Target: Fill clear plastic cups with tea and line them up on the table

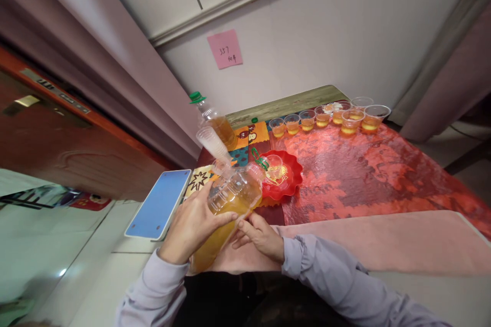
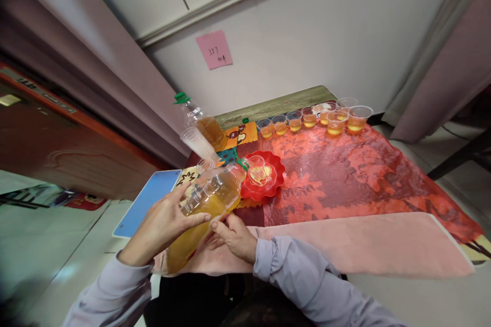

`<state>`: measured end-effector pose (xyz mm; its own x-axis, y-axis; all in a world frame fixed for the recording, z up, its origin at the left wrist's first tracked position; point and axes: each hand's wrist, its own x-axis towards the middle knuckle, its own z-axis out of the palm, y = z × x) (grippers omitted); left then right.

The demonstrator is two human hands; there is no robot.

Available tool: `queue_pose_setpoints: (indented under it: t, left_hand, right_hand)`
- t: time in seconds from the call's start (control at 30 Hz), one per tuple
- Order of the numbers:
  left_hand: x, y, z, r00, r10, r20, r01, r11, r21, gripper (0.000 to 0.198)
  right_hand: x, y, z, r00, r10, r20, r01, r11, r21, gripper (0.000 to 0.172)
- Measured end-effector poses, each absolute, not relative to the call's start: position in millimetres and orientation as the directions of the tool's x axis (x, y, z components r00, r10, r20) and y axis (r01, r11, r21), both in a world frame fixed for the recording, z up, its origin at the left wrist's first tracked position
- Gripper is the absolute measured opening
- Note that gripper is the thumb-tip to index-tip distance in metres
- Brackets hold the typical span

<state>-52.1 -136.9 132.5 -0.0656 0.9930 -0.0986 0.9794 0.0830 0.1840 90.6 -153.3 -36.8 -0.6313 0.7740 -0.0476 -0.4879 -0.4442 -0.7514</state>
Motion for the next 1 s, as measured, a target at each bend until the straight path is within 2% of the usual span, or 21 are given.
queue_pose_setpoints:
  t: [1.0]
  left_hand:
    - [-53.7,-136.5,130.7,-0.066,0.994,-0.084,0.982,0.079,0.17,0.097]
  right_hand:
    - [90.2,-152.9,-37.1,-0.625,0.779,-0.061,-0.483,-0.446,-0.753,0.076]
